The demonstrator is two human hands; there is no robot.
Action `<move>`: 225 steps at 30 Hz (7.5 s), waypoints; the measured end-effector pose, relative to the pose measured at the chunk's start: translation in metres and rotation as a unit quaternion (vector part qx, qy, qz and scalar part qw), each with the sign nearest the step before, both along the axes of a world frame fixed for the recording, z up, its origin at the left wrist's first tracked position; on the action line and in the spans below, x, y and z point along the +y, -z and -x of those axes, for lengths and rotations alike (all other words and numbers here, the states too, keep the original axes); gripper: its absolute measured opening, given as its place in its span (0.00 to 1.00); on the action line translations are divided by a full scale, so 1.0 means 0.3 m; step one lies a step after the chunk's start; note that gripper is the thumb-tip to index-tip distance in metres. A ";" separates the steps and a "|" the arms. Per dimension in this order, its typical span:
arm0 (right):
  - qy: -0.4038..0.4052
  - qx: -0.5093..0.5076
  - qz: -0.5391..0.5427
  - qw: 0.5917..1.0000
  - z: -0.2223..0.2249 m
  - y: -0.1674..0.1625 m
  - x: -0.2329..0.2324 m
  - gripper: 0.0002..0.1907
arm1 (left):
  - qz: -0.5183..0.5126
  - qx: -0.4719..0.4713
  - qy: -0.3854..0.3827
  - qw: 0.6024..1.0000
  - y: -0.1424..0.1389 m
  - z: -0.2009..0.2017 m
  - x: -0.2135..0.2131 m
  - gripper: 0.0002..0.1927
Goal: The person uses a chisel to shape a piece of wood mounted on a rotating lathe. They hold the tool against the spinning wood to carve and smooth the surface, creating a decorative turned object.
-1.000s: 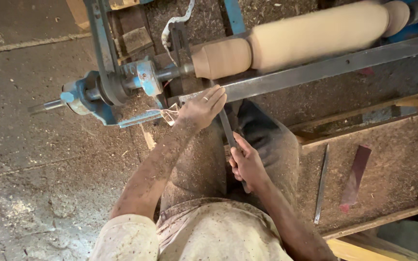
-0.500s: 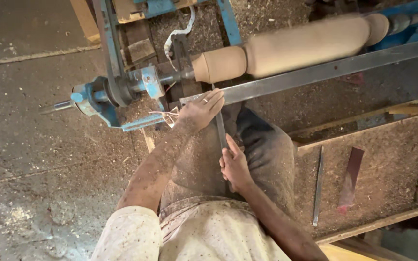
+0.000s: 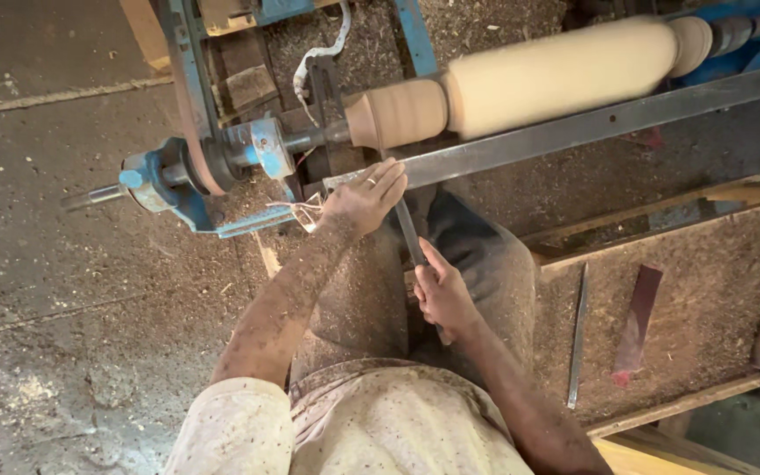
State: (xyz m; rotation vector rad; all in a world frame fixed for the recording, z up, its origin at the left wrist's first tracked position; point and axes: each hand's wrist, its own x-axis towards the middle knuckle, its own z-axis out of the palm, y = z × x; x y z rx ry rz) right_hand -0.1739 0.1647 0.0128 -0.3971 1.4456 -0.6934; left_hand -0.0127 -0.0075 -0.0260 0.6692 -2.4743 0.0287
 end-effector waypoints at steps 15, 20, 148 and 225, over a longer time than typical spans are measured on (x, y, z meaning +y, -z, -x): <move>0.013 0.012 0.003 1.000 -0.021 0.021 -0.001 0.31 | -0.005 -0.008 -0.004 1.000 -0.022 -0.004 0.001 0.18; -0.012 0.010 -0.022 1.000 0.018 0.013 -0.019 0.32 | -0.033 -0.005 -0.015 0.999 -0.013 -0.002 0.004 0.19; 0.026 0.015 0.023 0.999 -0.028 0.010 0.003 0.30 | -0.006 -0.019 0.012 1.000 0.044 -0.009 0.002 0.20; -0.060 0.066 0.010 0.996 0.191 -0.059 -0.052 0.26 | -0.002 -0.010 -0.005 1.000 -0.020 0.089 -0.007 0.19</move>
